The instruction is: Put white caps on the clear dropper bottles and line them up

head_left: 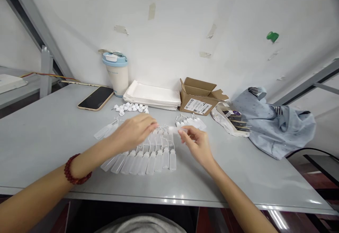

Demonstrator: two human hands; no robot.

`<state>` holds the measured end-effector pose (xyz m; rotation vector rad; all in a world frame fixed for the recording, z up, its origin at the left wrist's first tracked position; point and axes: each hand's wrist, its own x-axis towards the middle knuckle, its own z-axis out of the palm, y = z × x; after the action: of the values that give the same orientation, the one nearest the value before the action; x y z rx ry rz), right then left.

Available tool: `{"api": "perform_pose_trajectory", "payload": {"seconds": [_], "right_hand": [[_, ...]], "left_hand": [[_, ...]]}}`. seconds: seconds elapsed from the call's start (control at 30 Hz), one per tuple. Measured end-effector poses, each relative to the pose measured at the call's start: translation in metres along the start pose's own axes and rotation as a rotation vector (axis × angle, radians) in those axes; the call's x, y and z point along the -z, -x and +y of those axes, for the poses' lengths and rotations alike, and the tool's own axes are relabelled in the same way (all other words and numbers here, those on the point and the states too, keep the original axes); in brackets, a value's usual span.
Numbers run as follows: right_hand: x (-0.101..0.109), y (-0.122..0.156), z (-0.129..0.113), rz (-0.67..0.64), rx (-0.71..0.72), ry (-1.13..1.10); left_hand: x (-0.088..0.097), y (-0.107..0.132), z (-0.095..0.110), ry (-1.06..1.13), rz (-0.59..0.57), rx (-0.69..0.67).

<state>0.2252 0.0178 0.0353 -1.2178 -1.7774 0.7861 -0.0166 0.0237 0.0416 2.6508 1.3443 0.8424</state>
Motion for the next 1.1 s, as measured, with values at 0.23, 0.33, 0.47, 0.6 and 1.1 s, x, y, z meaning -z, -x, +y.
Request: {"api": "perform_pose_trajectory", "payload": {"seconds": [0.23, 0.33, 0.47, 0.6, 1.1], "right_hand": [[0.014, -0.018, 0.032, 0.341, 0.398, 0.735], [0.014, -0.022, 0.039, 0.287, 0.363, 0.912], [0.013, -0.023, 0.041, 0.196, 0.327, 1.004], [0.012, -0.022, 0.038, 0.155, 0.311, 1.016], [0.02, -0.014, 0.012, -0.003, 0.144, 0.534]], "left_hand": [[0.026, -0.003, -0.067, -0.391, -0.1, 0.501], [0.032, -0.003, -0.079, -0.382, -0.197, 0.652], [0.033, -0.003, -0.082, -0.355, -0.25, 0.698], [0.027, -0.003, -0.085, -0.351, -0.274, 0.699], [0.027, -0.004, -0.082, -0.235, -0.173, 0.62]]}}
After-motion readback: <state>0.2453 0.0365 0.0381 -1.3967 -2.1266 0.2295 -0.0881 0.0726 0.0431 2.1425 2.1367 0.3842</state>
